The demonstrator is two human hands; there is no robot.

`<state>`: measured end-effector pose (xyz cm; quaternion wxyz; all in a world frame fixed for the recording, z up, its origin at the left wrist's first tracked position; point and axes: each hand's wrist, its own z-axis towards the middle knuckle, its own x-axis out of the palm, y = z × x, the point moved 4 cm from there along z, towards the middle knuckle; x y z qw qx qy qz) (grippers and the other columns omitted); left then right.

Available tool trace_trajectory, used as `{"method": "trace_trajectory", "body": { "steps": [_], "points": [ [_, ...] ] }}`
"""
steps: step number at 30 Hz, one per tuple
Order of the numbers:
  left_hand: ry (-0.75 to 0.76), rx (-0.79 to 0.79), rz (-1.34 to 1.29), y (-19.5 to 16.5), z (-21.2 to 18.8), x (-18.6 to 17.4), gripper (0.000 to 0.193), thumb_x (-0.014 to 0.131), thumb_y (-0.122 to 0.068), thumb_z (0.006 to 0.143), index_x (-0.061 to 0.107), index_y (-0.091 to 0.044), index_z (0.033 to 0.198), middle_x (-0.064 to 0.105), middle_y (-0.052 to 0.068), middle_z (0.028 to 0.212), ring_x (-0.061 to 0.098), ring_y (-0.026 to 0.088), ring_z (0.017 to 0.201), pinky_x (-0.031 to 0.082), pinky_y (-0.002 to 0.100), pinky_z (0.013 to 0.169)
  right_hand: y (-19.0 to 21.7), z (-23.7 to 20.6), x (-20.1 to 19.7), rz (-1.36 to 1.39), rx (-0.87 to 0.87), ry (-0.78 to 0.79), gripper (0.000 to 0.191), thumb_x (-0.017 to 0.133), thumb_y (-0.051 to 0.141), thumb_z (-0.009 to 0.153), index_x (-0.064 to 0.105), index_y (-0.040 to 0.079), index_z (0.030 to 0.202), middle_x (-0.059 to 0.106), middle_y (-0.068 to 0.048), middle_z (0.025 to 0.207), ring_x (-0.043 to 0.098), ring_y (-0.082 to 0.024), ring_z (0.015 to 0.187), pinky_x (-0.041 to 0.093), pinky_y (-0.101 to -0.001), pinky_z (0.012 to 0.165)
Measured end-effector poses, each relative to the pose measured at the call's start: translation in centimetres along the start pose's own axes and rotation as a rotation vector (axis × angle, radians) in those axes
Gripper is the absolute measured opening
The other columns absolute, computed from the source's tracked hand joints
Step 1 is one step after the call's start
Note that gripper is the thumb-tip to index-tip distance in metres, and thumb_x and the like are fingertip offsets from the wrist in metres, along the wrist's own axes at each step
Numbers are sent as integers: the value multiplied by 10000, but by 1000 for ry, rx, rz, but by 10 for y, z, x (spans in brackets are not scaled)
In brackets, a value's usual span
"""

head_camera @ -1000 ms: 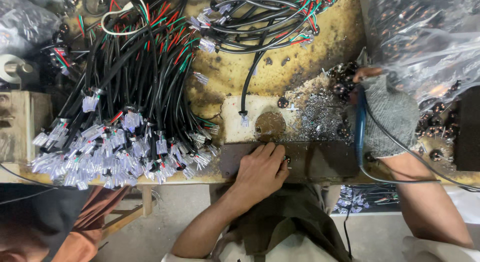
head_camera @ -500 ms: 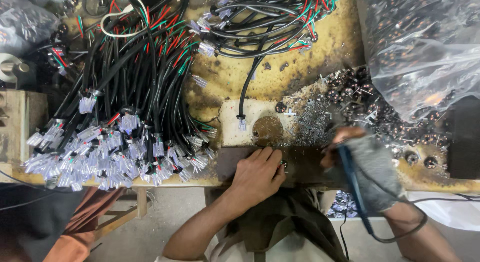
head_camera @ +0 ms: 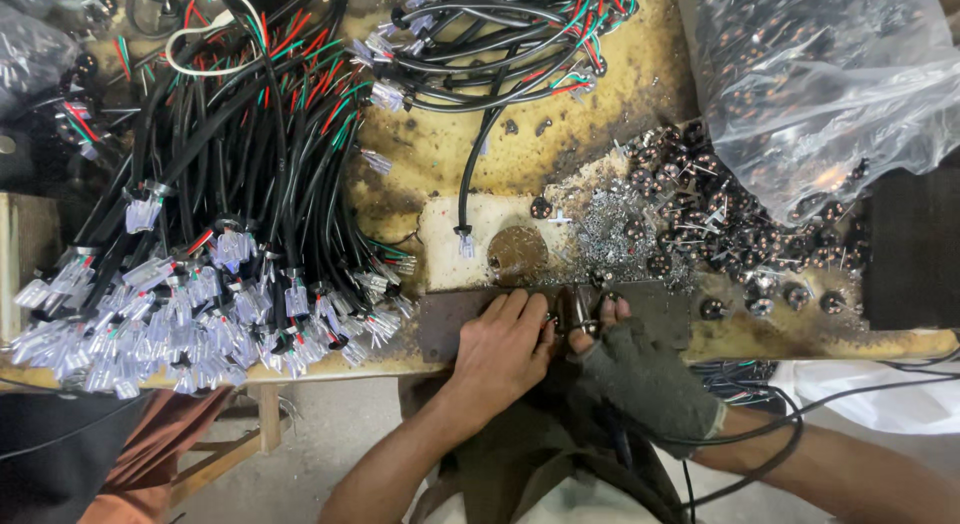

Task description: The person solders exposed wire ends to small metal components on a workbench. They repeatedly pick up wires, apply solder with a soldering iron, and place the finished units aside. The work area contains many pre-terminated wires and loose components.

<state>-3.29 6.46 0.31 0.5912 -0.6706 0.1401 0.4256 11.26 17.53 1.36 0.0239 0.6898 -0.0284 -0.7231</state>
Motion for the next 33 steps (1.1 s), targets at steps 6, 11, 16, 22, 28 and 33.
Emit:
{"method": "trace_trajectory", "body": {
  "steps": [6,11,16,22,28,33],
  "points": [
    [-10,7,9,-1,0,-1,192,693,-169,892,533,-63,903,577,127,888,622,340,843,515,480,642,-68,5,-7,838,519,-99,458,724,39,798,519,44,1207,700,-85,820,736,-189,742,635,-316,700],
    [-34,-6,-20,-4,-1,-4,202,702,-159,877,542,-47,930,575,142,909,619,352,850,513,481,638,-20,3,33,835,578,-357,393,802,130,847,476,55,1053,616,-21,845,617,-147,776,504,-289,688],
    [-21,-4,-9,-3,-2,-3,200,706,-146,867,547,-50,941,579,136,914,626,345,855,523,472,659,10,-15,116,1000,894,-311,287,773,154,884,524,71,1002,572,-6,843,548,-130,786,463,-322,705],
    [-38,-26,-26,-6,-1,-5,193,707,-142,866,549,-53,934,581,138,902,623,350,852,518,476,664,4,-15,102,949,862,-261,301,786,92,888,515,99,1020,587,-24,851,572,-131,785,471,-289,710],
    [-33,-27,-35,-5,-2,-8,187,699,-134,863,548,-52,937,575,141,906,620,358,860,515,483,670,5,-11,79,1258,824,-445,426,769,89,892,390,103,1085,574,1,878,520,-89,788,446,-246,680],
    [-19,-101,-41,-1,-10,4,181,713,-150,865,578,-66,951,583,146,919,632,369,844,513,493,663,2,-11,95,803,806,-257,347,823,138,859,496,107,971,565,-2,787,544,-117,748,445,-278,692]
  ]
}}
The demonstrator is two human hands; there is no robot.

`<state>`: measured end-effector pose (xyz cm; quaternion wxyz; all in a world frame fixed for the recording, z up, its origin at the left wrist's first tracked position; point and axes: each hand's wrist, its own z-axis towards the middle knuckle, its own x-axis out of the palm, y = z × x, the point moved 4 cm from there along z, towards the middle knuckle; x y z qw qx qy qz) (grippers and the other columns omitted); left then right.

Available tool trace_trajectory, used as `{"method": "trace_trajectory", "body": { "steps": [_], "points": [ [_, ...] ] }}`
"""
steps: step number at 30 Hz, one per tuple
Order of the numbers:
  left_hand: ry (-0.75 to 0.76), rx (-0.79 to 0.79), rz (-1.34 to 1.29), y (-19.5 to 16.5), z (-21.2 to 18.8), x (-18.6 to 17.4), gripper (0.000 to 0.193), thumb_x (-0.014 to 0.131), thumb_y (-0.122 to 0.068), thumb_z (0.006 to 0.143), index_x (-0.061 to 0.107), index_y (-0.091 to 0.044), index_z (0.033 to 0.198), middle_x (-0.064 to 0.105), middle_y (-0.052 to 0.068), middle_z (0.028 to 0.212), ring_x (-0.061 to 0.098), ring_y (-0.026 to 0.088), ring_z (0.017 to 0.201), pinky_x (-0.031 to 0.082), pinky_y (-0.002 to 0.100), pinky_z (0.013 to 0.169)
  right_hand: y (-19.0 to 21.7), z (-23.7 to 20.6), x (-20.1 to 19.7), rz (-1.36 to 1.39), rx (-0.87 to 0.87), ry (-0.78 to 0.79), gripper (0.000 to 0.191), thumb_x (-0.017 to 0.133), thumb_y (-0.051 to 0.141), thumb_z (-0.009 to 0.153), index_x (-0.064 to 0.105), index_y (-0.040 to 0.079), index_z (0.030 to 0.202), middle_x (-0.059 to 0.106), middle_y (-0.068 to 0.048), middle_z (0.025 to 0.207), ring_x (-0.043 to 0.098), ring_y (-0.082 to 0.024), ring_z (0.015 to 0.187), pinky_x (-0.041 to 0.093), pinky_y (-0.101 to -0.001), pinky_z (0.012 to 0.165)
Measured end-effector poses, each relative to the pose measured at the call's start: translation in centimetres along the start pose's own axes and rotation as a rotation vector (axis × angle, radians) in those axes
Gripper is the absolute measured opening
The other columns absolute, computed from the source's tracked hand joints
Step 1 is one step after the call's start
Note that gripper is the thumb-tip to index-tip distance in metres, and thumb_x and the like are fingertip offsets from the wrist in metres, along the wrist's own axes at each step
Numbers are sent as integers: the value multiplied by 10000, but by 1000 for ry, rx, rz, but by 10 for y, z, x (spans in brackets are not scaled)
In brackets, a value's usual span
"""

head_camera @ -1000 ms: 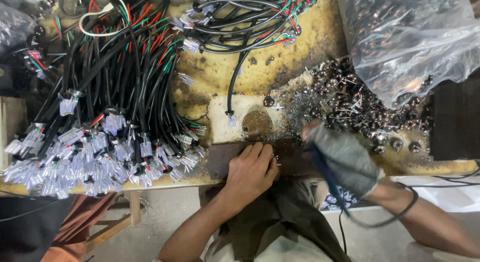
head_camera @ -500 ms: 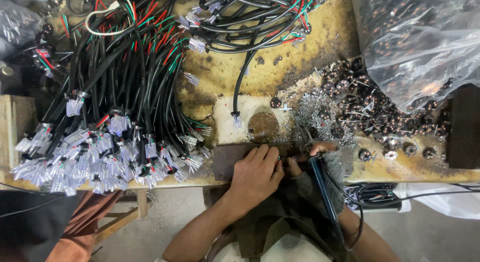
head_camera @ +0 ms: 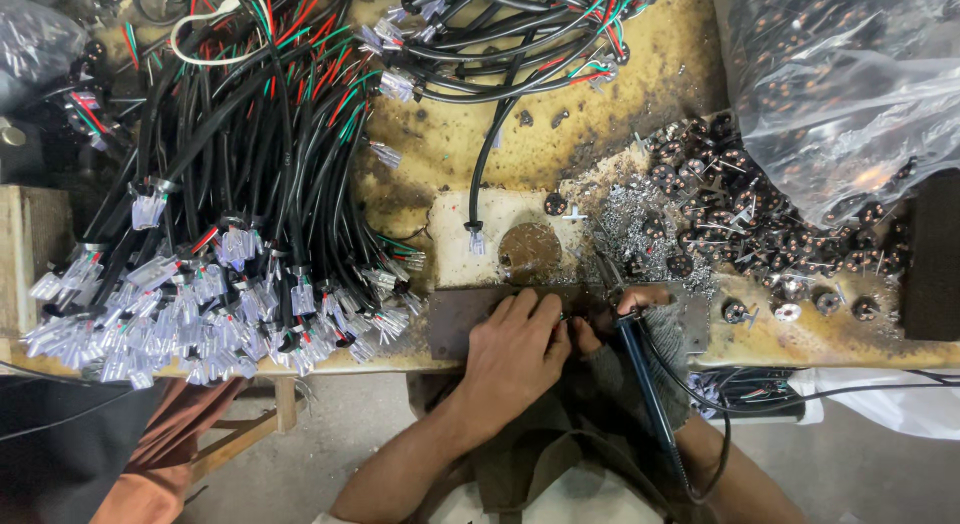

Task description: The person solders exposed wire ends to small metal components on a workbench. They repeatedly pick up wires, apply solder with a soldering iron, and place the finished units aside. The work area contains many pre-terminated wires and loose components.

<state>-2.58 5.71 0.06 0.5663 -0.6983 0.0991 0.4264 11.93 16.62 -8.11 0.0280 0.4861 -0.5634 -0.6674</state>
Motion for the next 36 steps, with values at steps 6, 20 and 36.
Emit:
{"method": "trace_trajectory", "body": {
  "steps": [6,20,36],
  "points": [
    [18,-373,-126,0,-13,-42,540,836,-366,819,590,-70,1198,659,121,1011,682,304,740,564,403,644,-7,-5,9,249,127,42,274,758,153,895,510,95,996,557,-22,818,543,-138,765,456,-296,679],
    [-386,-280,1239,3,58,-192,618,791,-382,875,670,15,1333,674,124,1084,611,282,915,462,424,725,-16,-3,19,148,124,53,458,779,214,888,452,3,1129,523,-118,932,554,-214,851,473,-341,767],
    [-53,326,-111,-13,-36,-93,366,621,15,825,723,-82,1163,728,195,1142,732,320,908,609,409,801,46,13,-47,988,-11,-44,316,695,197,991,431,151,1157,728,-212,1113,697,-164,738,579,-296,656]
  ]
}}
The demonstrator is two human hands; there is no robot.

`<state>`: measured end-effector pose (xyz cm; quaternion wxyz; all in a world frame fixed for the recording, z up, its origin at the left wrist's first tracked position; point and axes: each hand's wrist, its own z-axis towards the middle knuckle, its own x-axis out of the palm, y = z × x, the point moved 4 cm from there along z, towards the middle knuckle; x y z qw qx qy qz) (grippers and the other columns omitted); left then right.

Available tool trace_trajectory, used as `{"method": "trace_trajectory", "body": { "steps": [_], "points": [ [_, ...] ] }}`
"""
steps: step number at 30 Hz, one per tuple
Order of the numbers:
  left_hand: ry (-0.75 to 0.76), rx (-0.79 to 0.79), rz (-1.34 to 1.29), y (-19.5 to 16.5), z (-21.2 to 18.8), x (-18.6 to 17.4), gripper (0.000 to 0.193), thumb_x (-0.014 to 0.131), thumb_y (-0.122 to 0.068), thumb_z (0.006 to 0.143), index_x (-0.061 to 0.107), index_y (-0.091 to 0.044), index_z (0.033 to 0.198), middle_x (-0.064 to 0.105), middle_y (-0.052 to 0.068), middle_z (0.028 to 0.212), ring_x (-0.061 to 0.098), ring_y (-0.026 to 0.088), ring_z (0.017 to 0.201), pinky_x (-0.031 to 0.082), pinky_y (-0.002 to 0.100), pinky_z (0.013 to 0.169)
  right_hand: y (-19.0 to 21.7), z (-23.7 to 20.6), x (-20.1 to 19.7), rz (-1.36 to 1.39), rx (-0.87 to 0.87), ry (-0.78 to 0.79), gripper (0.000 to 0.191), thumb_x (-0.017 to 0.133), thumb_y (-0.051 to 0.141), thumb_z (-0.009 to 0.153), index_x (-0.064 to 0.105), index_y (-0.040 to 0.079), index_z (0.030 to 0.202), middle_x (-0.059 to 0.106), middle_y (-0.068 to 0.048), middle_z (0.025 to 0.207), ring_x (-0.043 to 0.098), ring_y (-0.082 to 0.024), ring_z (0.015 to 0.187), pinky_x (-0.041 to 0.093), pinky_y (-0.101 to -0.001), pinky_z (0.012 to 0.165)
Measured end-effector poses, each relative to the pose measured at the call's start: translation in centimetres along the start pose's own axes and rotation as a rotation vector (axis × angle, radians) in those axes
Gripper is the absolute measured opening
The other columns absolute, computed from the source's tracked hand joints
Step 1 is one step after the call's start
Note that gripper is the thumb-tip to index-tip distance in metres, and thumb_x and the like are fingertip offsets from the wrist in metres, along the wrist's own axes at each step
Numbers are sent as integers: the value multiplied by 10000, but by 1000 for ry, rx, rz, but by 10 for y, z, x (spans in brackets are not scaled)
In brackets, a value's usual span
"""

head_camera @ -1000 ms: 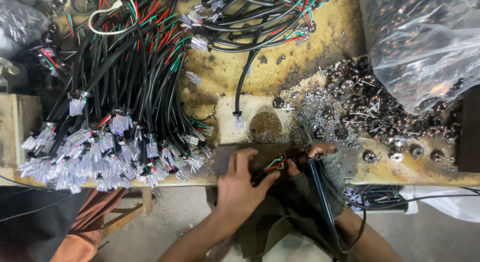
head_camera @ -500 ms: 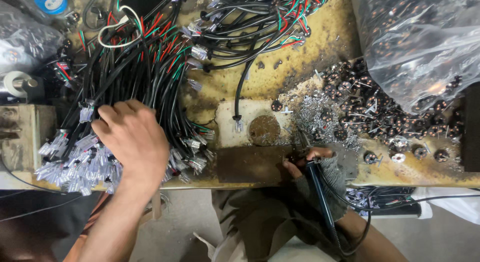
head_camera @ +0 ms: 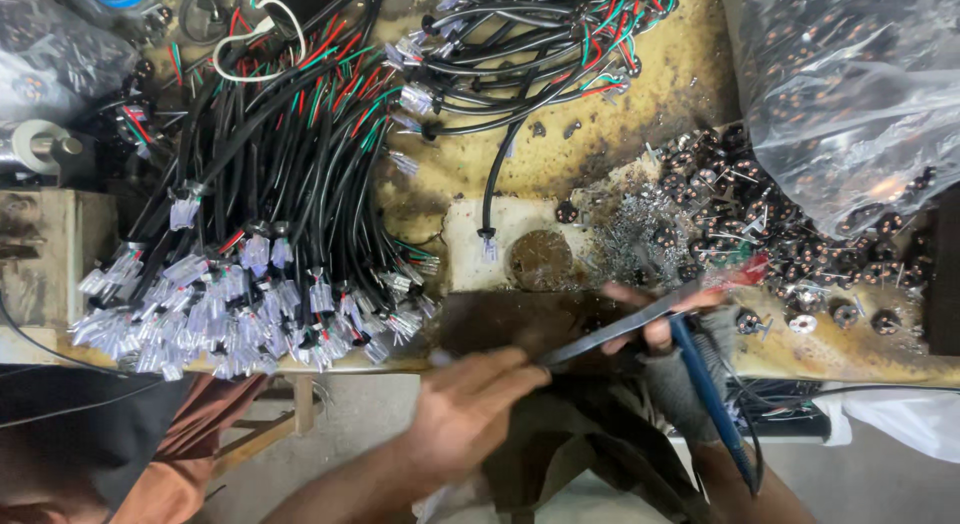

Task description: The person solders exposed wire ends to small metal components on a workbench. They repeatedly pick up wires, apply solder with a soldering iron, and place the finished units aside. The work area contains many pre-terminated wires and loose components.

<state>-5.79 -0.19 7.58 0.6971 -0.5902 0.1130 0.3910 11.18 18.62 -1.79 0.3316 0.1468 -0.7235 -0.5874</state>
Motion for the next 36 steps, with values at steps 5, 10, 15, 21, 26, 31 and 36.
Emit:
{"method": "trace_trajectory", "body": {
  "steps": [5,10,15,21,26,31,36],
  "points": [
    [568,-718,-492,39,-63,79,173,621,-127,964,554,-58,1108,726,78,818,716,239,715,541,376,673,17,-4,-3,-141,37,-63,431,708,41,965,341,171,1151,727,-243,1001,665,-179,618,559,-286,545],
    [692,-764,-628,31,-34,43,237,522,-255,1055,641,-57,1005,624,123,686,663,268,640,530,364,611,7,-9,4,-193,105,-25,393,675,-9,928,359,150,1099,751,-256,993,699,-184,579,584,-283,500],
    [566,-435,-197,20,5,38,293,661,-333,979,722,-47,956,727,138,758,718,304,671,507,388,600,-2,-10,12,-226,212,45,388,700,-8,885,387,127,1070,746,-254,940,739,-198,649,586,-308,429],
    [-191,-213,-259,16,8,75,102,717,-128,975,717,-35,1019,741,135,911,731,303,773,573,360,665,-3,-13,3,-159,211,-40,418,717,13,878,385,123,1108,749,-208,935,702,-187,581,577,-294,462],
    [-181,-277,-104,12,11,78,88,713,-107,980,737,-25,1001,713,103,854,685,242,687,537,336,607,-15,-16,1,-363,187,0,421,730,-2,887,395,108,1117,744,-145,888,657,-159,601,525,-276,521],
    [-135,381,428,-1,16,73,202,753,-184,993,747,9,1052,648,57,859,619,189,702,510,292,603,-15,-14,-10,-482,174,89,492,800,22,777,432,97,1094,695,-24,791,690,-99,753,562,-253,681],
    [-144,-282,-117,37,-5,77,161,784,-157,957,770,1,985,693,67,753,618,141,615,492,274,568,-9,-10,-1,-656,-86,182,451,829,79,816,458,90,1072,662,-8,895,622,-124,849,482,-278,807]
  ]
}}
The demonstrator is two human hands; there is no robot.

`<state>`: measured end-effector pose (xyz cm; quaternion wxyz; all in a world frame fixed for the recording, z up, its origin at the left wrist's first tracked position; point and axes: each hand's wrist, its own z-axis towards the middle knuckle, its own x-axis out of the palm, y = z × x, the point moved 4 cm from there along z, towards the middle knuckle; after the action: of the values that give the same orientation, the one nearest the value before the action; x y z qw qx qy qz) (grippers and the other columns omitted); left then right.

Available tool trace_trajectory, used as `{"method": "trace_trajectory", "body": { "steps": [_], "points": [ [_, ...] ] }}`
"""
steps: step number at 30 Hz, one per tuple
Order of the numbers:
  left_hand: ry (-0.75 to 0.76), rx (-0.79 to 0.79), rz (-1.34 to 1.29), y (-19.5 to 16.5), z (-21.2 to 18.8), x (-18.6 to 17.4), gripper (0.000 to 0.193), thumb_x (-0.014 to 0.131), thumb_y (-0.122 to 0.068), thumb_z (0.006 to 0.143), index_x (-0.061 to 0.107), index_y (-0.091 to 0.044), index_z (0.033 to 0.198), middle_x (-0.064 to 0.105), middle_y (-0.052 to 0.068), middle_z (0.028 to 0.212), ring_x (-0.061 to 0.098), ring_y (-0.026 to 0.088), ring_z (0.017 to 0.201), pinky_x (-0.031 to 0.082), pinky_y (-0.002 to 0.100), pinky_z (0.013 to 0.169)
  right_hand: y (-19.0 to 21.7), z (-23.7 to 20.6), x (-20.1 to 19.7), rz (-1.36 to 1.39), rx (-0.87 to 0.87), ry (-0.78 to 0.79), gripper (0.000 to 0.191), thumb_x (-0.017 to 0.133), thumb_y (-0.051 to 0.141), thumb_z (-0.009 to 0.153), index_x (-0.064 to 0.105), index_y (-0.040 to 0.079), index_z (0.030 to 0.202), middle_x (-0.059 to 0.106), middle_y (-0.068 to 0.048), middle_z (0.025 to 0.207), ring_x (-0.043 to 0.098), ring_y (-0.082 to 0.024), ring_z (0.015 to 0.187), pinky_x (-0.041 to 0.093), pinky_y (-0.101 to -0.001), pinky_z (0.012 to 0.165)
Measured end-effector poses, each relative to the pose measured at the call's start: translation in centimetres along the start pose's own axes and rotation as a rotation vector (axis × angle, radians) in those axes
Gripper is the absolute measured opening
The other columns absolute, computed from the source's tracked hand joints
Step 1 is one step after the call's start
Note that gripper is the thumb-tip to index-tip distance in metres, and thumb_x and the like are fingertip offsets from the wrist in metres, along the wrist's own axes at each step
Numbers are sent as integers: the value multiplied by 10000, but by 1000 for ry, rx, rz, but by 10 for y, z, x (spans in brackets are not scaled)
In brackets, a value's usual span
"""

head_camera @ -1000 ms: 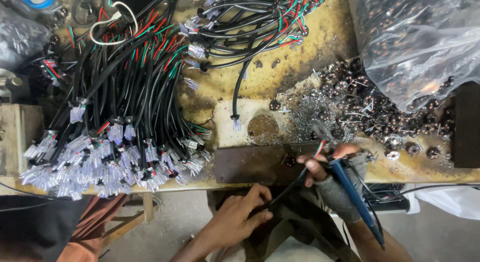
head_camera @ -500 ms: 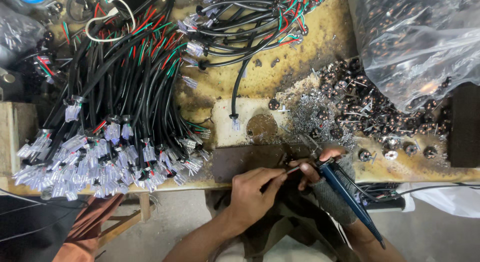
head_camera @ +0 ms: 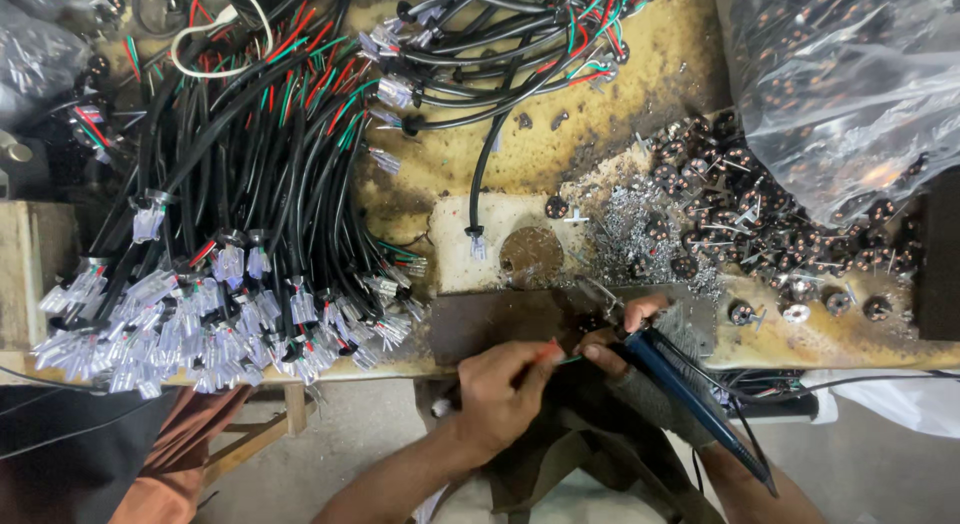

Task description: The person solders exposed wire ends to small metal components on a workbench. They repeatedly pick up wires, apply solder with a soldering iron, and place the finished units aside. The work area contains many pre-terminated wires and loose components.

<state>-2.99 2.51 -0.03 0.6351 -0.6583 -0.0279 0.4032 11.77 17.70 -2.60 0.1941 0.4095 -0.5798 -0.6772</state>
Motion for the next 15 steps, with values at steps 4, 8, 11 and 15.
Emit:
{"method": "trace_trajectory", "body": {
  "steps": [4,8,11,15],
  "points": [
    [15,-259,-426,11,-5,14,126,818,-112,900,772,-7,951,753,90,770,657,114,644,515,267,572,12,-3,4,-292,-219,-63,255,835,128,810,629,174,953,702,29,860,593,-155,848,423,-300,850],
    [-4,-218,-321,8,3,7,145,813,-117,866,769,-10,954,749,93,786,684,121,639,522,268,568,-23,-11,11,69,512,-4,144,803,141,836,695,126,929,744,33,807,578,-77,606,450,-233,605],
    [-25,-281,-251,6,4,3,117,794,-111,907,753,-11,950,731,92,773,679,133,634,531,275,581,-37,-17,20,-25,595,25,94,787,167,855,750,137,936,741,19,776,557,-70,541,452,-238,533],
    [-30,-206,-187,-3,3,8,108,806,-97,890,757,-16,943,718,98,780,660,159,611,505,288,544,-42,-19,22,-9,471,-28,84,772,160,875,734,100,918,771,25,797,566,-75,524,457,-233,532]
  ]
}}
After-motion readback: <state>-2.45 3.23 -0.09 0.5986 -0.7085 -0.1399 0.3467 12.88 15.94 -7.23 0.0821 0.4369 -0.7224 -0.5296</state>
